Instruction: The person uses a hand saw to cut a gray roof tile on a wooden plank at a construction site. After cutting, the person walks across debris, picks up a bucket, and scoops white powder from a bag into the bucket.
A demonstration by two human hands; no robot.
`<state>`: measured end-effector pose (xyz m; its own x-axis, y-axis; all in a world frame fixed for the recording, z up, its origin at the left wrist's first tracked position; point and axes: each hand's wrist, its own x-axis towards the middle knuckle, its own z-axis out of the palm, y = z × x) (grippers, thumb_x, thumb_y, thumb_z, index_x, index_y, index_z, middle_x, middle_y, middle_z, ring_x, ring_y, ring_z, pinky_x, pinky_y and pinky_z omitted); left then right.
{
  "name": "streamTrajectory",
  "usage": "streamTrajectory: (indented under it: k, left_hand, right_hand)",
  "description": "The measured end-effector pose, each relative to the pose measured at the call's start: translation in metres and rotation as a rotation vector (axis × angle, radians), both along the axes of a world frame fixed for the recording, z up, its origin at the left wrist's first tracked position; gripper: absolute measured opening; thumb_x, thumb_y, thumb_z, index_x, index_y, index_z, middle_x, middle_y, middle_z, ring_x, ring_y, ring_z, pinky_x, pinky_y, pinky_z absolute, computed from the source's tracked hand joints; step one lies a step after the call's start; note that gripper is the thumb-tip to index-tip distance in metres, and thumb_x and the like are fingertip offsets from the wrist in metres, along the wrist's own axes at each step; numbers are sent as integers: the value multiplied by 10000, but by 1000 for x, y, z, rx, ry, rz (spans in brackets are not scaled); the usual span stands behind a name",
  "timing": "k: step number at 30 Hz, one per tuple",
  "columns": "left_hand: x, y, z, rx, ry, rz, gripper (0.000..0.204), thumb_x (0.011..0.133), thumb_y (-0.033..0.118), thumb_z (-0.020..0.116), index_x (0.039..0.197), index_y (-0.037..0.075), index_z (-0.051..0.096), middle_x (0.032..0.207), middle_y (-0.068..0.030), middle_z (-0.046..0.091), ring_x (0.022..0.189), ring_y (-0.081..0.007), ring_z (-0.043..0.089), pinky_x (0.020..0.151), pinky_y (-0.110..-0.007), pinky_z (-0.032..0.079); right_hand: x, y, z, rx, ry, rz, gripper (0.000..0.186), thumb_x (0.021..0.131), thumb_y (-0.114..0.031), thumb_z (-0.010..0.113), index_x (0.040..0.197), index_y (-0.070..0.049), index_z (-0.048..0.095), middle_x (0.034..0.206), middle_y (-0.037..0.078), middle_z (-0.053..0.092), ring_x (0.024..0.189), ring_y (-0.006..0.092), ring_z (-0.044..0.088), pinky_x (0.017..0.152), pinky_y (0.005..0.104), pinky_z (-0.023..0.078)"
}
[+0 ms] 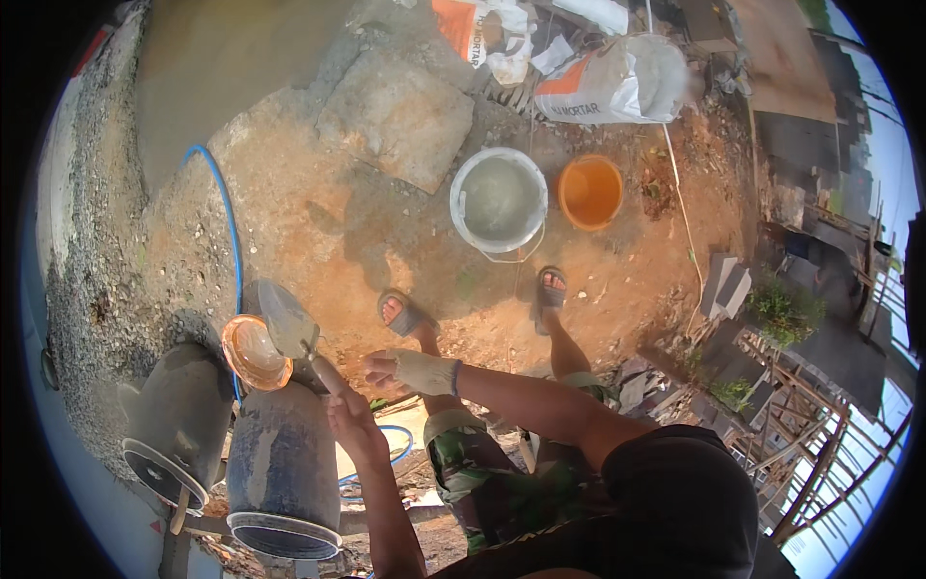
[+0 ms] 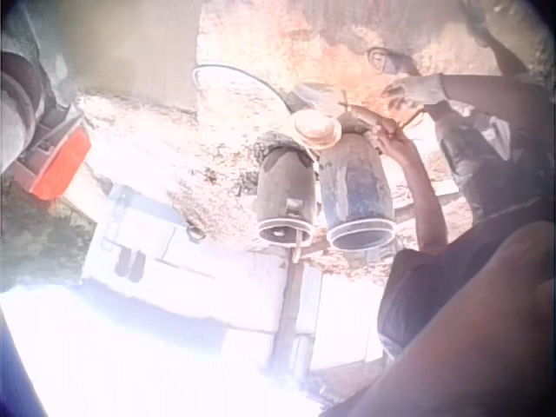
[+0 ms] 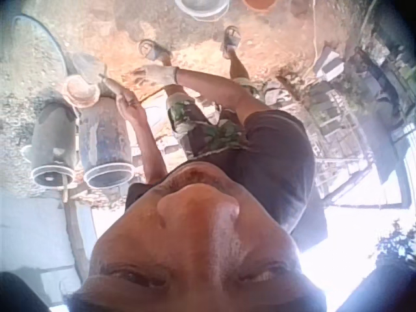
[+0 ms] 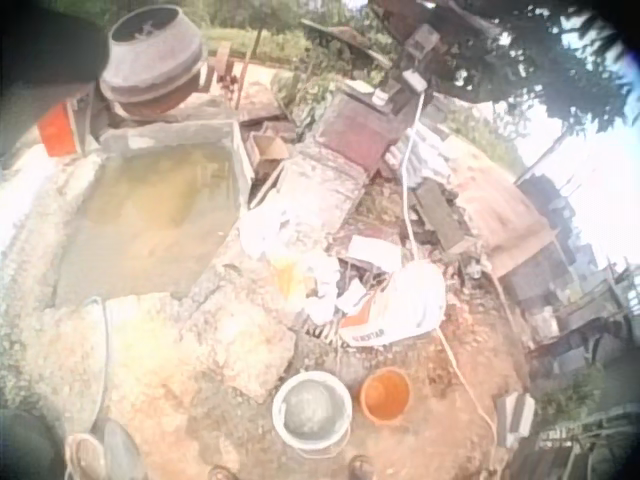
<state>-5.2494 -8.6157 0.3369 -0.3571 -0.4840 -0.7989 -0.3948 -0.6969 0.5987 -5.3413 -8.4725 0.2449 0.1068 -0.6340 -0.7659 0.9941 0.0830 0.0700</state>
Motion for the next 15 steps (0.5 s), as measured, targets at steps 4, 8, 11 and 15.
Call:
streamTrajectory:
  k: [4,8,11,15]
  left_hand:
    - [-45,135,13,377,-3,-190,190,1036,225,630,1162,83,616,1167,-34,668,1019,-118,638,815,-267,564]
    - [-45,227,-29,227,-141,-562,310,1054,245,602,1287,41,606,1139,-56,674,958,-121,647,807,-257,542]
    - [-35,287,-77,142,-303,-604,290,1059,303,567,1228,73,617,939,3,624,808,-78,578,705,-242,470]
    - [-50,382,-140,142,-653,-874,250,986,297,571,1157,117,593,974,2,605,885,-131,605,720,-276,444]
  right_hand:
    - [-28,123,21,58,-44,-581,377,948,-79,710,1291,-47,555,1178,126,650,1039,244,680,873,386,577]
    - [-30,320,18,467,257,-670,114,955,-106,704,1021,-62,622,900,51,654,802,215,689,688,326,569]
    - [-13,499,4,1163,743,-554,203,945,-218,737,989,-52,629,855,86,693,806,218,706,674,336,548]
    - [35,725,6,1738,382,77,318,933,-231,629,1189,-41,621,1026,183,732,962,361,709,799,440,558]
